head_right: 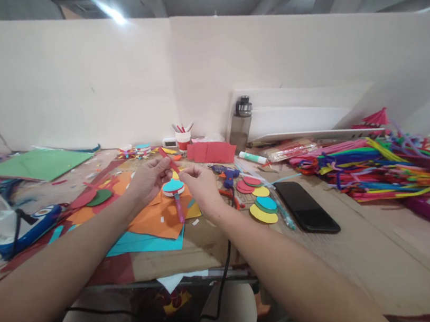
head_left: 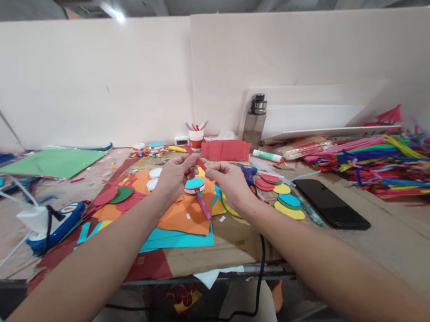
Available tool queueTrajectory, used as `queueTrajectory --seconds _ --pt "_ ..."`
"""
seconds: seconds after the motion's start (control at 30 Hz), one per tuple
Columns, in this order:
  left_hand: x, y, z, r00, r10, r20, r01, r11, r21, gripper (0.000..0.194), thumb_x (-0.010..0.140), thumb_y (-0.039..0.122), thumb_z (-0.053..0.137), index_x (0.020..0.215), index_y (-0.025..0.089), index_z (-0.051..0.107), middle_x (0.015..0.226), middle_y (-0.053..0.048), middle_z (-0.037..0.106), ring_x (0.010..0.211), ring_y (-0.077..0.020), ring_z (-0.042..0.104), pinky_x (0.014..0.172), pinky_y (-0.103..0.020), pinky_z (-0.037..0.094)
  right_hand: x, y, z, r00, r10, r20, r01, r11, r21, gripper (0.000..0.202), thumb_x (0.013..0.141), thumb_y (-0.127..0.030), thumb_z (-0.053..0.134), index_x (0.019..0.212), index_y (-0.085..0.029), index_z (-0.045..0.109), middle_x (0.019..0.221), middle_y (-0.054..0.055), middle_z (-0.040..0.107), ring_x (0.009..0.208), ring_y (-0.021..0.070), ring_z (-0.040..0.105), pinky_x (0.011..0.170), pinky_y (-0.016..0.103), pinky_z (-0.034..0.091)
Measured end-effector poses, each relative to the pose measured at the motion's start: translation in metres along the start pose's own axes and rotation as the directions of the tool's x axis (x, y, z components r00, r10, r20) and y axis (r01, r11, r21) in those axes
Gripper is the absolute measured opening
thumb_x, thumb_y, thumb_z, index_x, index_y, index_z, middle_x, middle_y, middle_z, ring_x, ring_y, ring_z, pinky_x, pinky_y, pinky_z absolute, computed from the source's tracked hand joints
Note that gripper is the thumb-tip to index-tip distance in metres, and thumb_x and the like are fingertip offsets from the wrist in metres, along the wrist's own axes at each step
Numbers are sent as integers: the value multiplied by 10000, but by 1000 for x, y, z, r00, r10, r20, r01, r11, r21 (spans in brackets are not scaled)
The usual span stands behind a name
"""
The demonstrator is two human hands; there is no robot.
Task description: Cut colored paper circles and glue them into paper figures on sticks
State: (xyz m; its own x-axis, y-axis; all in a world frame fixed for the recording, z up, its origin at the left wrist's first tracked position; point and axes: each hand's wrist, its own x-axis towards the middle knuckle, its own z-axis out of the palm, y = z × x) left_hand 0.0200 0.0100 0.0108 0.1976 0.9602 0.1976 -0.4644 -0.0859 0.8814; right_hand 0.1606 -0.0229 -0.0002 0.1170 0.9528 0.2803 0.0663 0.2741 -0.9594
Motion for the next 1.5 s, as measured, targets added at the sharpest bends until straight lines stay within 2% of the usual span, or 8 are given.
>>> queueTrajectory --seconds 0.13,0.4,0.5,0.7,0.9,1.17,1.37,1.5 --pt "3 5 -3 999 -9 -39 9 1000 -22 217 721 269 782 743 89 663 738 -53 701 486 -33 511 438 -157 350 0 2 1 1000 -11 13 11 1000 -9 142 648 -303 656 688 -168 641 697 -8 642 652 124 536 652 267 411" --pt "7 11 -8 993 -10 -121 -7 991 -131 93 791 180 701 760 104 658 693 -19 688 478 -29 523 443 -128 388 -2 1 1 998 -37 46 40 998 -52 132 661 -307 631 667 -175 630 648 -17 619 611 120 524 613 259 400" --pt "9 11 -10 986 -13 -165 -13 987 -160 117 810 219 694 775 121 641 693 -16 692 487 -38 540 444 -137 389 -2 1 1 998 -38 48 41 997 -61 123 656 -299 627 649 -177 623 634 -20 606 609 119 515 612 259 395" --pt "4 4 -4 997 -80 -11 78 992 -101 370 774 474 719 827 116 637 858 -96 730 557 -72 586 473 -171 421 -2 -1 0 1000 14 -3 -14 1000 -12 105 644 -279 635 661 -175 630 671 -15 625 632 119 519 640 264 407" --pt "-1 2 -1 999 -28 -17 27 1000 -9 215 739 282 767 747 94 664 754 -69 703 504 -41 528 444 -145 375 0 2 0 1000 -8 5 8 1000 -8 137 655 -303 665 684 -172 639 691 -9 634 648 123 531 655 270 410" --pt "6 11 -7 991 0 -133 -9 998 -68 149 760 207 734 722 109 628 665 -31 666 486 -39 528 437 -126 381 0 -1 -2 1000 6 -4 -6 1000 -10 176 680 -339 671 688 -168 626 683 -10 615 630 115 506 635 264 399" --pt "3 7 -3 998 5 -60 -5 1000 -2 170 769 242 728 721 98 652 660 -43 663 480 -38 514 427 -141 351 1 -3 -3 998 -48 50 50 997 -51 291 768 -458 620 796 -168 633 766 1 637 678 115 523 651 253 403" --pt "-2 5 2 999 -13 -35 14 999 38 211 741 272 762 671 108 648 513 -6 571 450 -51 490 407 -159 313 2 3 -2 992 -72 105 85 989 -121 238 743 -408 630 754 -170 632 725 -8 638 660 119 532 650 255 406"
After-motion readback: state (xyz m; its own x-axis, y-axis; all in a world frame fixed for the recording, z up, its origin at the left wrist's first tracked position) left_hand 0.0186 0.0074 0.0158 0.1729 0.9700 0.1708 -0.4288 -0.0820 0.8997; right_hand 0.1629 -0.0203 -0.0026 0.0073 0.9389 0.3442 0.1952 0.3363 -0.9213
